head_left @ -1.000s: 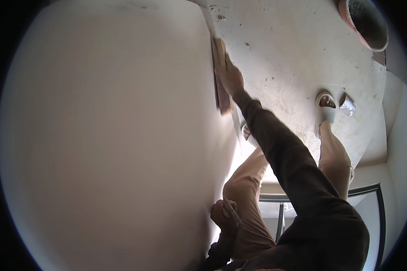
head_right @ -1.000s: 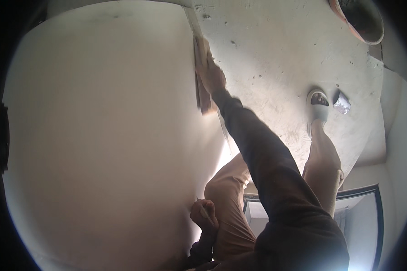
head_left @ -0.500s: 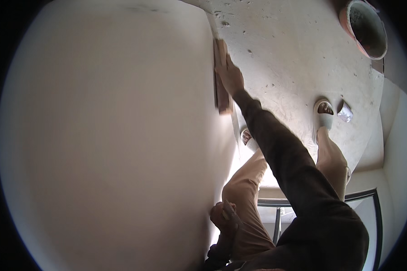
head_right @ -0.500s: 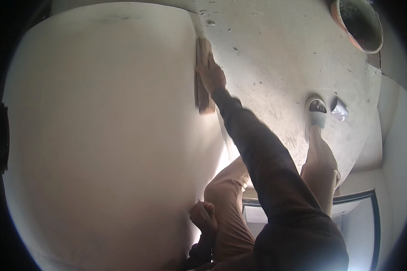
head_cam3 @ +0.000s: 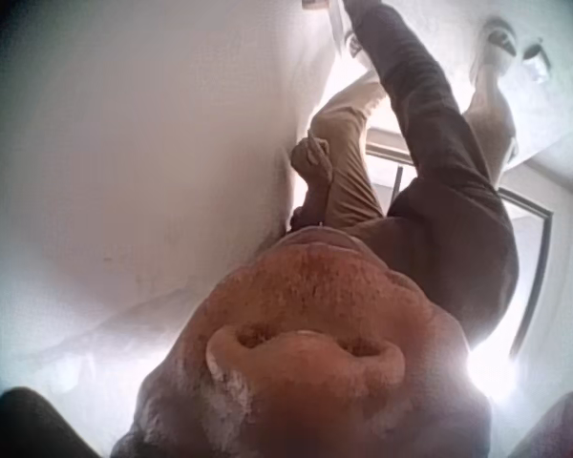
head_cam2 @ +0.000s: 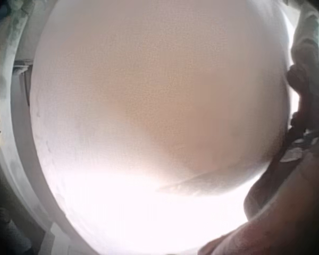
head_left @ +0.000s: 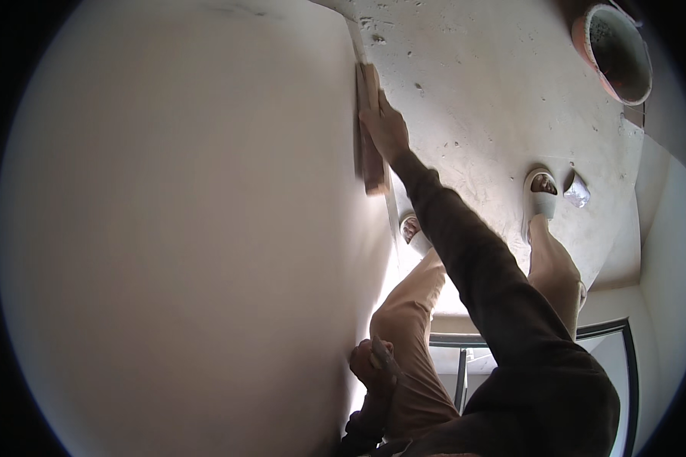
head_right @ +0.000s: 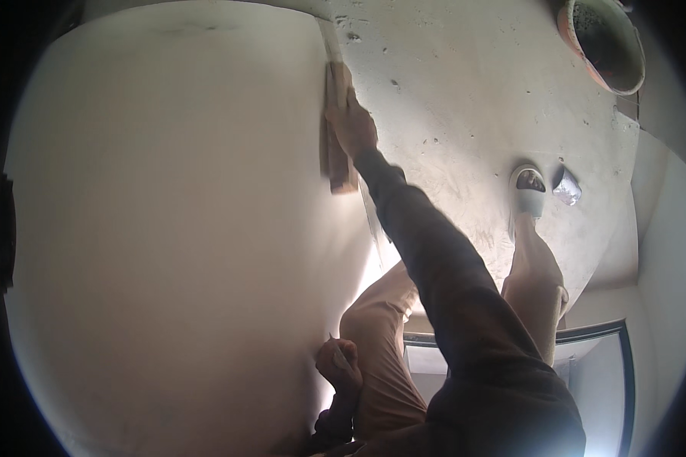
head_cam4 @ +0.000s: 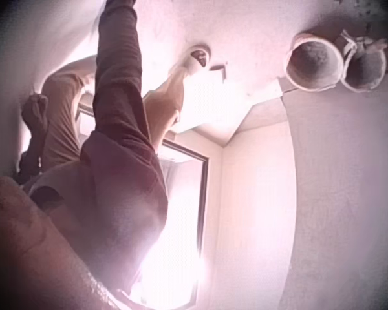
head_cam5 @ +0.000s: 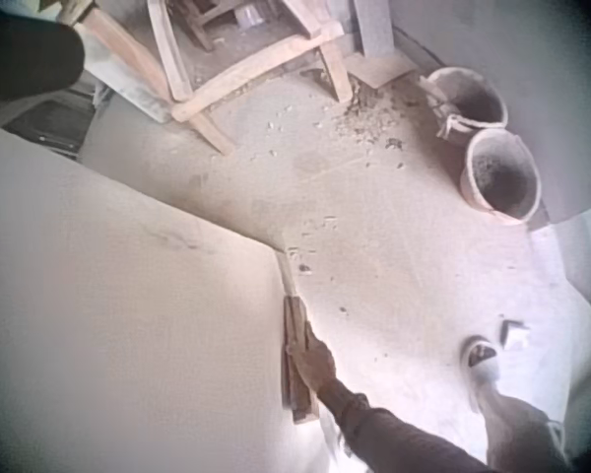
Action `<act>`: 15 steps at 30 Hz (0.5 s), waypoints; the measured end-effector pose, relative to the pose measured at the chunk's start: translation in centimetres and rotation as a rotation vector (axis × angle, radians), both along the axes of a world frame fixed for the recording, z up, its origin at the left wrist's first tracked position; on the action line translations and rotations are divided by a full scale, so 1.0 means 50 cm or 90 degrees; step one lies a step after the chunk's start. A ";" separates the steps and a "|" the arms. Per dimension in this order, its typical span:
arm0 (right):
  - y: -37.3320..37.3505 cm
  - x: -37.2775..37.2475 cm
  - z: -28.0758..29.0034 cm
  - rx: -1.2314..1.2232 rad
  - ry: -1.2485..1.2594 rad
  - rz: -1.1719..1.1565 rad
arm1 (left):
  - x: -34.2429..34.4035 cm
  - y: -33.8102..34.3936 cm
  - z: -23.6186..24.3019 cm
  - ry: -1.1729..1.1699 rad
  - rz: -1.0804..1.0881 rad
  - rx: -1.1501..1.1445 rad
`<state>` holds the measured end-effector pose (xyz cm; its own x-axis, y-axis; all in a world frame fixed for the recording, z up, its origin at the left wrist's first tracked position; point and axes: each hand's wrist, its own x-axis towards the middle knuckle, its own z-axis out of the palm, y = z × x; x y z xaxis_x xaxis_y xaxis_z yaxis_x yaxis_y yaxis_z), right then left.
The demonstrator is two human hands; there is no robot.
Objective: The person applies plaster to a wall using a trowel and a hawk, smoothing the surface in repeated strokes. The person occasionally scrapes excess material from the trowel and continues working on the same wall section.
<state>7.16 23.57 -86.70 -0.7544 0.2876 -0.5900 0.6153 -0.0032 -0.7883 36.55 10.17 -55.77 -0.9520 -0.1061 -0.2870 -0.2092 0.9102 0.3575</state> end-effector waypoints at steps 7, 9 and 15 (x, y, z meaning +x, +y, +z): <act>0.026 -0.112 0.140 0.055 0.167 -0.034 | 0.007 -0.004 0.008 -0.003 0.046 0.063; 0.043 -0.142 0.069 0.042 0.124 -0.049 | -0.009 -0.002 -0.003 0.012 0.025 0.078; -0.003 0.026 -0.046 -0.040 -0.046 -0.016 | -0.002 0.007 -0.004 -0.003 0.060 0.068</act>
<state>8.47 23.44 -89.00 -0.7025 0.2667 -0.6598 0.6692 -0.0682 -0.7400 36.45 10.53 -55.97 -0.9379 -0.1635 -0.3060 -0.2939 0.8430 0.4505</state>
